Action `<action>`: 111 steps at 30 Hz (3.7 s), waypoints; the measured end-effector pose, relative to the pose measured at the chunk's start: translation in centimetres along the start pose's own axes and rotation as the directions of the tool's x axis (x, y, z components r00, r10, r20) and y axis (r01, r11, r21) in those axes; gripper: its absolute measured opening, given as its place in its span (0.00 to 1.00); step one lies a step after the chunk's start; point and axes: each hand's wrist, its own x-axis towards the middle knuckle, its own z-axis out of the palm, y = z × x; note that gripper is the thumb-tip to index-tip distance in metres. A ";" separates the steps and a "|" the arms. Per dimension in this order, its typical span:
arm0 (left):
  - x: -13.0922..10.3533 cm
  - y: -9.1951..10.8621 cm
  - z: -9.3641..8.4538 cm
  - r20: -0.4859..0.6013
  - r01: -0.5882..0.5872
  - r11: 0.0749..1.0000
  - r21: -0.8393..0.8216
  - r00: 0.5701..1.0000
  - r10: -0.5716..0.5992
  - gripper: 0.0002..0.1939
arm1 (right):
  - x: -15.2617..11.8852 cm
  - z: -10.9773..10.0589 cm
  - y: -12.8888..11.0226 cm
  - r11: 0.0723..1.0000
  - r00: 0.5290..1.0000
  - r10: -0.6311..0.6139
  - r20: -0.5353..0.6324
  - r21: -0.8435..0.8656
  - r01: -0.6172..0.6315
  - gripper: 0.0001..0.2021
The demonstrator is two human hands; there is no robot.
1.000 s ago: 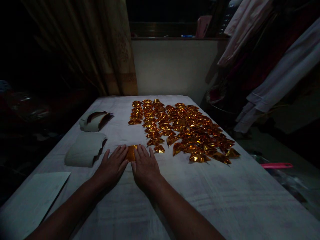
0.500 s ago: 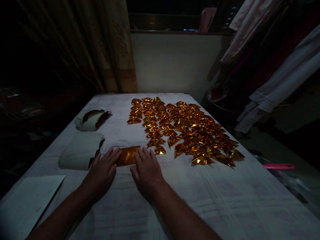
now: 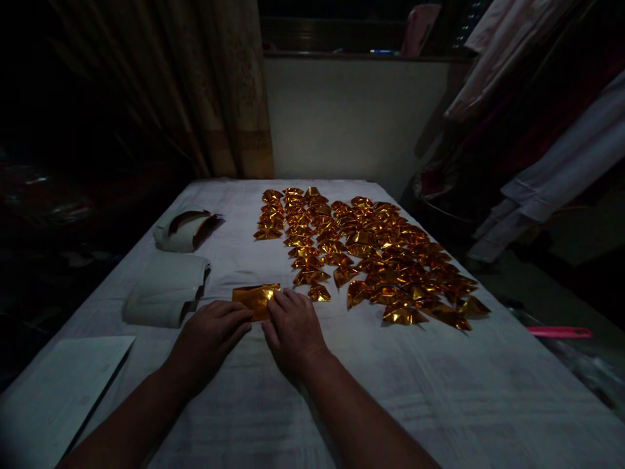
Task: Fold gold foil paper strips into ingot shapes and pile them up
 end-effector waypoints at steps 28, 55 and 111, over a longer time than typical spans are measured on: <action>-0.3 -0.3 0.0 -0.067 0.193 0.980 0.051 0.980 -0.190 0.16 | 0.5 -0.1 0.3 0.993 0.993 0.104 -0.052 -0.049 -0.107 0.08; 0.0 -0.9 -0.1 -0.001 0.315 0.940 0.132 0.948 -0.318 0.18 | 0.8 0.2 0.5 0.965 0.977 0.200 -0.069 -0.157 -0.209 0.10; 1.0 0.5 -0.3 0.011 0.388 0.896 0.216 0.917 -0.399 0.08 | -0.5 -0.6 -1.6 0.976 0.969 -0.111 0.221 -0.159 0.148 0.25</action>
